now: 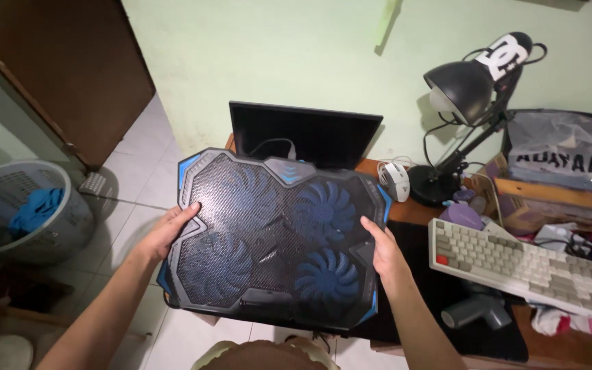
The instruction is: Moving a laptop and its cooling pad on a desk.
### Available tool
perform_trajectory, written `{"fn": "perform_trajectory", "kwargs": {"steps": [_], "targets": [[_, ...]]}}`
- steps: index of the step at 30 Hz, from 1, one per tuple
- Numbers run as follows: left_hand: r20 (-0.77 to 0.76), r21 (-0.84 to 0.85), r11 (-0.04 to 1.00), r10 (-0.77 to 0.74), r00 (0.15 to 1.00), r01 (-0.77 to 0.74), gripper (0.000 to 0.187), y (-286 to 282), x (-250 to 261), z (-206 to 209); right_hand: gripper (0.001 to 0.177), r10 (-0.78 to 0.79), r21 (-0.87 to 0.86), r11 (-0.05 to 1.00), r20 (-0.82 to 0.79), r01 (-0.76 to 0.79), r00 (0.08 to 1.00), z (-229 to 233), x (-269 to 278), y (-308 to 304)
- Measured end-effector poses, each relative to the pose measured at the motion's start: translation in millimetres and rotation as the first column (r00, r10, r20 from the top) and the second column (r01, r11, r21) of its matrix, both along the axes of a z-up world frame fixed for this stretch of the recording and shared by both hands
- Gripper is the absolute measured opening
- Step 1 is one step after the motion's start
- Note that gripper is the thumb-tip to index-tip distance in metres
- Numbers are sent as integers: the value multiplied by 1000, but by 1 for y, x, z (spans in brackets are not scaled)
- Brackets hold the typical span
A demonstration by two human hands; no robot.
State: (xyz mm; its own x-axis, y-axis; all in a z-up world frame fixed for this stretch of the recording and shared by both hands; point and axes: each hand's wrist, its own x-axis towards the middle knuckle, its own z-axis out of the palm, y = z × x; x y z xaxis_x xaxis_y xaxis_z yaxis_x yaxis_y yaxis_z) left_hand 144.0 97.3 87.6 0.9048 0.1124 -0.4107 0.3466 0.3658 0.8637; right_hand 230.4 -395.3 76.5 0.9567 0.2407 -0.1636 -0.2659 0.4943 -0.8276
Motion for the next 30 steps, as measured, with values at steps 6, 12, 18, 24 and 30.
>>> {"fn": "perform_trajectory", "kwargs": {"steps": [6, 12, 18, 24, 30], "targets": [[60, 9, 998, -62, 996, 61, 45, 2, -4, -27, 51, -40, -34, 998, 76, 43, 996, -6, -6, -2], [83, -36, 994, -100, 992, 103, 47, 2, -24, -19, 47, -27, -6, 1000, -12, 26, 1000, 1, -22, -7], [139, -329, 934, -100, 985, 141, 66, -8, -62, 11, 43, -41, 29, 999, -65, 43, 997, -25, -14, -24], [253, -116, 972, -168, 953, 203, 64, -6, -80, -21, 43, -47, 35, 998, -23, 48, 999, -24, -23, -35], [67, -399, 915, -33, 997, 57, 76, -9, -122, -34, 42, -21, -35, 999, -57, 19, 998, -12, -19, -23]]}}
